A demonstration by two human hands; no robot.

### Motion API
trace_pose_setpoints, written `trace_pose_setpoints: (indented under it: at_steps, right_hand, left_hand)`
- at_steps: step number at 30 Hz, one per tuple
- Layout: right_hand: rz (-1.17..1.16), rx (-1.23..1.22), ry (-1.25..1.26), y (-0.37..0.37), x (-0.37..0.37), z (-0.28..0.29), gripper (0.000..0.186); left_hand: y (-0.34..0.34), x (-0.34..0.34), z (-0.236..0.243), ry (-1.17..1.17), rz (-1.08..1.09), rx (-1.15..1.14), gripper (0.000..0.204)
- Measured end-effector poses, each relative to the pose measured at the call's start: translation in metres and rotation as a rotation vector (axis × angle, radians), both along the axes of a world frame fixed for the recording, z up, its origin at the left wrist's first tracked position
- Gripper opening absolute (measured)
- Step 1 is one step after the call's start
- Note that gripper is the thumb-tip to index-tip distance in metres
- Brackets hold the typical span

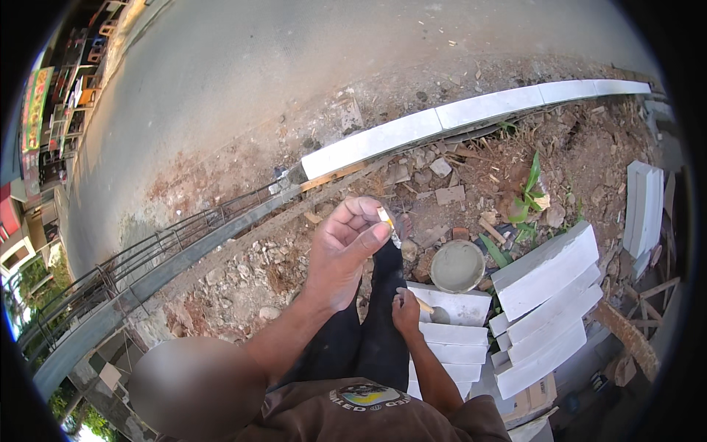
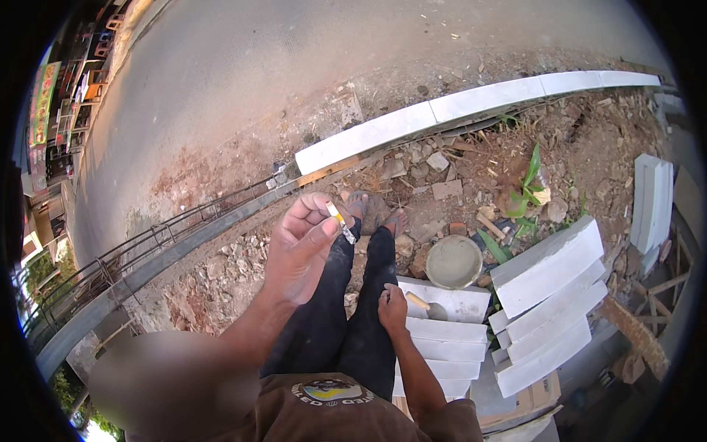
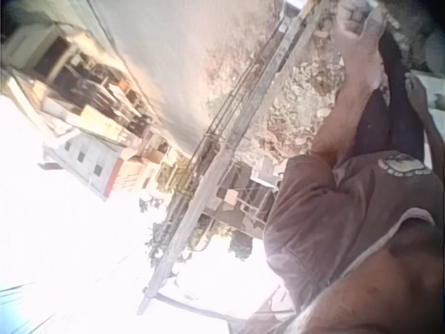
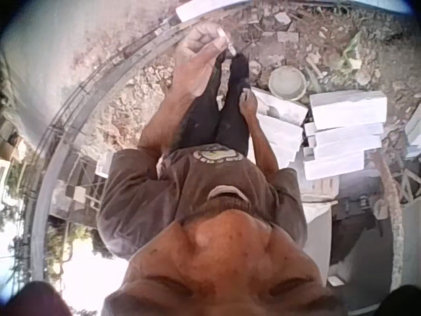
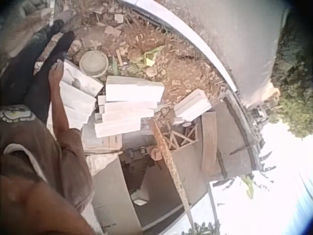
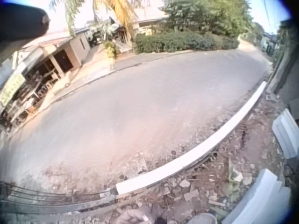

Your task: The person applies mortar to the back of white rectangular tiles using a trowel and places them along a curb. They use a rubber mallet to tap the tiles into position and a tape measure to check dimensions. The person also retrieves a hand saw from a nearby room.

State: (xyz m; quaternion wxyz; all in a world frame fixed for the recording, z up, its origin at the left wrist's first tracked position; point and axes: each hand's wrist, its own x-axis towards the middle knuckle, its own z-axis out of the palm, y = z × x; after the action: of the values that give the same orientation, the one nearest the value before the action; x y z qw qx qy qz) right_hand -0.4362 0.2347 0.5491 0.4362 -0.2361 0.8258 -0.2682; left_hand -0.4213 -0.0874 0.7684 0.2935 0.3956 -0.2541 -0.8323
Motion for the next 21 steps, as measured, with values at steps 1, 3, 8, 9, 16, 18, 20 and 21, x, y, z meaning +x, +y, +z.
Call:
trace_pose_setpoints:
  at_steps: [1,3,8,9,16,18,20,21]
  right_hand:
    - [-0.02,0.0,-0.01,-0.003,-0.01,0.01,0.024]
    - [-0.014,-0.056,0.146,0.002,-0.03,0.027,0.025]
    - [-0.197,-0.028,0.227,0.038,-0.091,0.065,0.019]
    - [-0.192,-0.006,0.277,0.04,-0.104,0.079,0.019]
    - [-0.47,0.004,0.481,0.109,-0.092,0.099,0.018]
    - [-0.611,0.081,0.385,0.109,-0.068,0.103,0.018]
    - [-0.723,0.099,0.319,0.106,-0.045,0.104,0.019]
    - [-0.759,0.107,0.27,0.1,-0.026,0.104,0.02]
  left_hand:
    - [-0.005,0.001,0.009,0.016,-0.007,0.05,0.024]
    - [-0.012,-0.006,0.032,0.037,-0.054,0.159,0.029]
    - [-0.011,-0.012,0.065,0.023,-0.196,0.127,0.024]
    - [-0.012,-0.009,0.073,0.041,-0.196,0.107,0.022]
    - [0.008,-0.018,0.067,-0.064,-0.472,0.039,0.018]
    - [0.008,-0.019,0.071,-0.08,-0.53,0.062,0.013]
    - [0.011,-0.029,0.093,-0.074,-0.574,0.114,0.013]
    - [0.012,-0.032,0.107,-0.086,-0.575,0.143,0.013]
